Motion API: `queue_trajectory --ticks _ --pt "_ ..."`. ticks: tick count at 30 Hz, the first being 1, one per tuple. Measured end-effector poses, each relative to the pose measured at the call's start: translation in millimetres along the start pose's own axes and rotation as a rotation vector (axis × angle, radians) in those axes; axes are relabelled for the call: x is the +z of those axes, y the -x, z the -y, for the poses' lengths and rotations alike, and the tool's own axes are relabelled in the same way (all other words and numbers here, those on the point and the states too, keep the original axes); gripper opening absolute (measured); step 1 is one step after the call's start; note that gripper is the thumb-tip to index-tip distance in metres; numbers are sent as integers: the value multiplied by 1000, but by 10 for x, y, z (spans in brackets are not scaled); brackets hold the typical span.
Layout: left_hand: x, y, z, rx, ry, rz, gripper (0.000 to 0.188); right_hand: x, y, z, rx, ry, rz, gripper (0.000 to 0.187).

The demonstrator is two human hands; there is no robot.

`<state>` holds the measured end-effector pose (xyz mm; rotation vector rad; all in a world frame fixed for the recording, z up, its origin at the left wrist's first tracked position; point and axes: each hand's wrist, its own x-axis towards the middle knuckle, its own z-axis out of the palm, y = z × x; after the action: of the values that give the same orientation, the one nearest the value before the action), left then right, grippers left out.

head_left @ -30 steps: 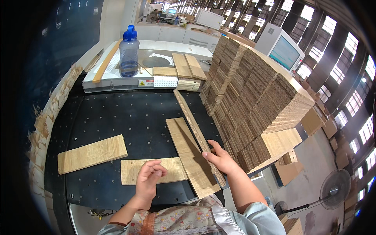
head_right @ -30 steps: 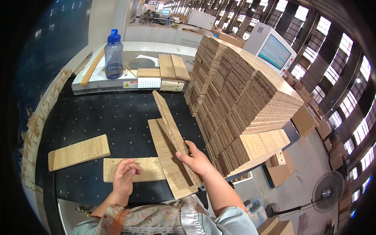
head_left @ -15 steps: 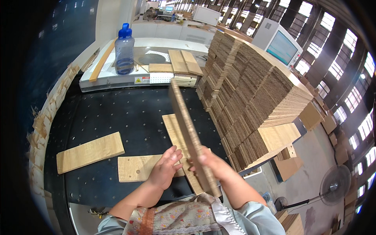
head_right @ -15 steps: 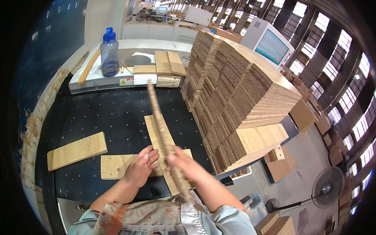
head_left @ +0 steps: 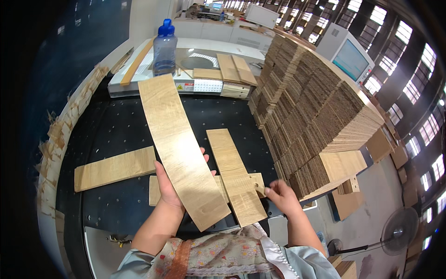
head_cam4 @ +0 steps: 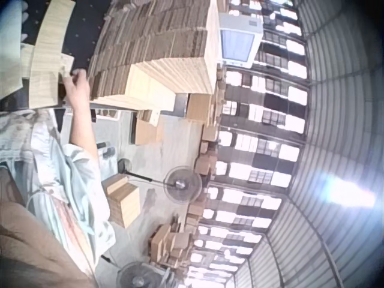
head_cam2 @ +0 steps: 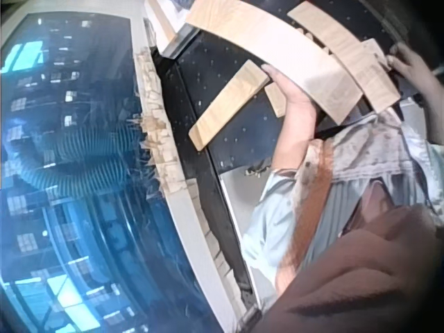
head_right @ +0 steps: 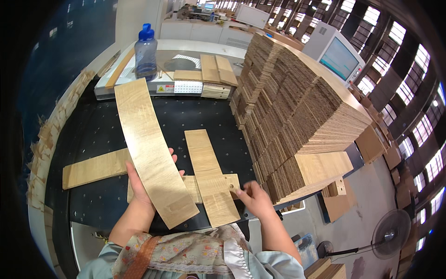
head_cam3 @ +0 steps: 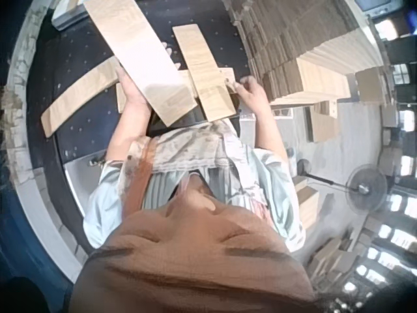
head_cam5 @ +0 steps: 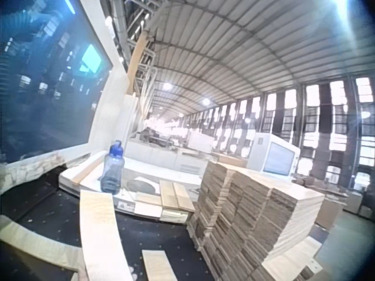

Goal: The person wipes the dust off of several wooden boards on a workbench and places them on a nearby pallet.

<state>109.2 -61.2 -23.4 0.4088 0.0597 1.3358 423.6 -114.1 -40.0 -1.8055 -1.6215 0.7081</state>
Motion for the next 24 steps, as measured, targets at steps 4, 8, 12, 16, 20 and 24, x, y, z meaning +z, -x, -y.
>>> queue_trajectory --ticks 4,8,12,16,20,24 --pt "-81 -91 -27 3 -3 31 97 143 201 -41 237 -45 224 49" --pt "-108 -96 -9 -20 39 61 95 358 274 -9 311 -387 290 33" --pt "-210 -91 -33 -41 53 136 95 397 285 -37 460 -963 514 31" --pt "-207 -105 -72 -76 83 189 94 463 321 -19 266 -1313 425 29" --pt "-282 -113 -69 -82 36 223 93 445 336 22 81 -1308 336 33" --pt "-278 -123 -11 -91 -61 196 99 512 289 168 -76 -1240 274 39"
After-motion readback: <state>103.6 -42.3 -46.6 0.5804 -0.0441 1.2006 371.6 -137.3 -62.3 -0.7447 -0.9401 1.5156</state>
